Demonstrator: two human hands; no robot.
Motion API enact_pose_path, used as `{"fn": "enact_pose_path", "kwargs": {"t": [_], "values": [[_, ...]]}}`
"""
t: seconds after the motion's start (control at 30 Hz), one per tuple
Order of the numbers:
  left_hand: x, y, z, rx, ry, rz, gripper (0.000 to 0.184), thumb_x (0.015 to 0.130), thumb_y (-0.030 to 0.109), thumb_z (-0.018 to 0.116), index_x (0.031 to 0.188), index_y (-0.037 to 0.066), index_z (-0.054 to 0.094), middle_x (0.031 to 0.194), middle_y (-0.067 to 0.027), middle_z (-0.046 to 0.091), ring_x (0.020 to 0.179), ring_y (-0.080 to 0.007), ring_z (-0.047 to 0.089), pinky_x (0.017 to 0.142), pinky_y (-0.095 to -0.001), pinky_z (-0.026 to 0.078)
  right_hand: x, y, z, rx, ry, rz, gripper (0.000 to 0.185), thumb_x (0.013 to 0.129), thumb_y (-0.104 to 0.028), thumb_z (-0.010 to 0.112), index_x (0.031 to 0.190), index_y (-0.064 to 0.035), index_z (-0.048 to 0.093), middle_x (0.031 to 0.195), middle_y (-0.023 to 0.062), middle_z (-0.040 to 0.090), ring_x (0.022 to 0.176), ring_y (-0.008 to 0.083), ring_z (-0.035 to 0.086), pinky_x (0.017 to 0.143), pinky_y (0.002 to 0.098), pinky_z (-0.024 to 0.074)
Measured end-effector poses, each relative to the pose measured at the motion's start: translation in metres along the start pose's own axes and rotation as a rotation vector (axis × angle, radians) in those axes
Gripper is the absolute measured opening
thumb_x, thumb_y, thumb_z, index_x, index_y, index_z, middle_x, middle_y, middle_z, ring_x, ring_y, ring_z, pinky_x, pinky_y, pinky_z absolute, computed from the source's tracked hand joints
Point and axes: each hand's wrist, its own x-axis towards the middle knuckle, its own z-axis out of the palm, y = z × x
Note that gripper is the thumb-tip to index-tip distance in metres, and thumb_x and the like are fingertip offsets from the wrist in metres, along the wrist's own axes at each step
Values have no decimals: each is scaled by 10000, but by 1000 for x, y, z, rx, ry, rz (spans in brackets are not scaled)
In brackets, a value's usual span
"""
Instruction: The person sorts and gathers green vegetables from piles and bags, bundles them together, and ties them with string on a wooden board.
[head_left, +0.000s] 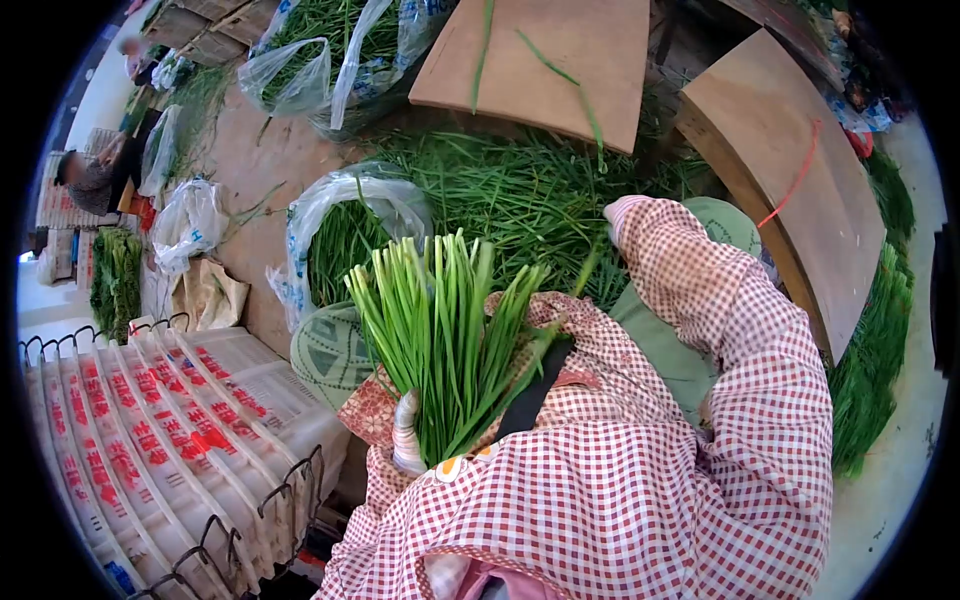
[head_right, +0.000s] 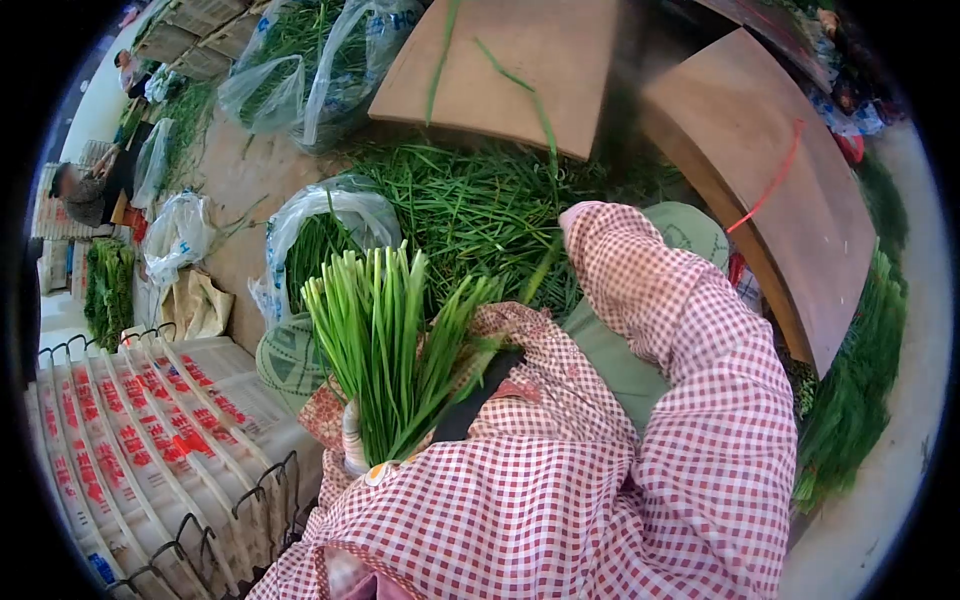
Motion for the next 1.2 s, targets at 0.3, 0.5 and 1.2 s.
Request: {"fn": "enact_pose_path", "kwargs": {"t": [0.3, 0.5, 1.2], "values": [[1, 1, 3, -35, 55, 43, 742, 796, 449, 702, 1388, 91, 431, 1343, -160, 516, 1213, -333, 520, 1027, -528, 432, 8, -16, 30, 563, 79, -629, 995, 642, -518, 796, 1421, -56, 385, 1442, 214, 390, 1349, 351, 354, 1128, 446, 287], [4, 3, 14, -99, -39, 19, 559, 819, 354, 708, 1290, 94, 555, 1274, -125, 590, 1157, -272, 580, 996, -480, 482, -13, -72, 45, 1075, 38, -699, 545, 826, -344, 710, 1256, -50, 552, 1199, 148, 599, 1098, 255, 563, 935, 389, 459], [-5, 13, -45, -248, -228, -76, 717, 732, 86, 662, 1385, -33, 391, 1266, -266, 551, 1083, -349, 618, 949, -454, 516, -73, 33, -77, 592, 1094, 20, 387, 810, -295, 677, 1085, -29, 621, 1053, 202, 653, 1002, 354, 621, 865, 397, 500]]}}
